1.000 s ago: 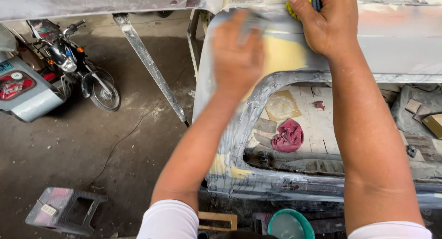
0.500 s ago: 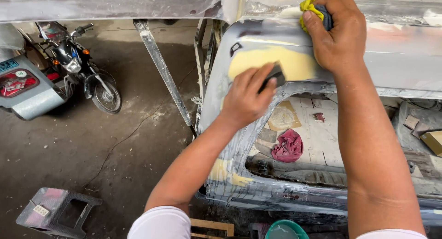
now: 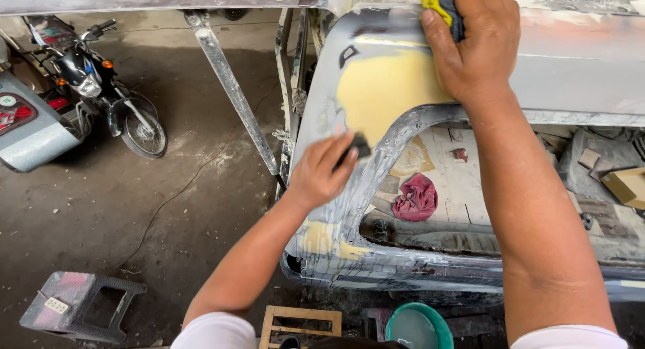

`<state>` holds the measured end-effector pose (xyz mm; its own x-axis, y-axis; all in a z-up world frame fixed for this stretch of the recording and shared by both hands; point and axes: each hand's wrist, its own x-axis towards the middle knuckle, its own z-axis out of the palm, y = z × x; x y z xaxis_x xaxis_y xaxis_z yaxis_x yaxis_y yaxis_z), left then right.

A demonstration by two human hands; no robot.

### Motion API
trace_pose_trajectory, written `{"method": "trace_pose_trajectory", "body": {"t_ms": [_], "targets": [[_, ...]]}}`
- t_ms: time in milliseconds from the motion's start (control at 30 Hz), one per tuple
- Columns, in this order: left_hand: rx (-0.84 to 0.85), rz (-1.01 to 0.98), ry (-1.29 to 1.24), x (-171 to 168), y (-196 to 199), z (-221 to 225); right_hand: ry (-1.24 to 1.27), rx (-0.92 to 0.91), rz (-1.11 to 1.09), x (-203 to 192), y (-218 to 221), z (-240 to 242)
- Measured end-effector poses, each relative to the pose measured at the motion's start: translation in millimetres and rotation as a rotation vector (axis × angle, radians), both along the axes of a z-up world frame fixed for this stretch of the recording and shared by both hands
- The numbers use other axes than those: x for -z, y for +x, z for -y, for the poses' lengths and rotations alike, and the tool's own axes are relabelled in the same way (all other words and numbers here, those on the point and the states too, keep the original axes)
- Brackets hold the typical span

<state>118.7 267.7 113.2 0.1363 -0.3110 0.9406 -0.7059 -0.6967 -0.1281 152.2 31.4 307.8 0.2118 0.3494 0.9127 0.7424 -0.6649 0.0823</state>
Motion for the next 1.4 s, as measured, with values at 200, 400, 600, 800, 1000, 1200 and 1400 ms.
{"method": "trace_pose_trajectory", "body": {"t_ms": [200, 400, 600, 800, 1000, 1200, 1400], "targets": [[0.052, 0.005, 0.081, -87.3, 9.4, 8.8, -0.025, 0.088, 0.101, -2.0, -1.4, -12.0], [0.081, 0.070, 0.267, -70.5, 4.7, -3.0, -0.099, -0.043, -0.041, -3.6, 5.8, 3.1], [0.295, -0.130, 0.526, -79.7, 15.0, 1.6, -0.145, -0.035, -0.067, -1.3, 7.1, 0.9], [0.135, 0.108, 0.470, -92.5, 15.7, 10.7, -0.095, -0.075, -0.173, 0.0, 16.2, 16.5], [0.310, 0.038, 0.710, -71.3, 18.5, 6.5, -0.092, -0.043, -0.108, 2.9, 11.3, 8.8], [0.085, 0.155, 0.396, -116.9, 20.5, 11.9, -0.050, -0.106, -0.167, 1.6, 14.7, 15.4], [0.209, -0.017, 0.651, -47.5, 5.6, -14.8, -0.051, -0.059, -0.189, 2.8, 10.2, 7.5]]}}
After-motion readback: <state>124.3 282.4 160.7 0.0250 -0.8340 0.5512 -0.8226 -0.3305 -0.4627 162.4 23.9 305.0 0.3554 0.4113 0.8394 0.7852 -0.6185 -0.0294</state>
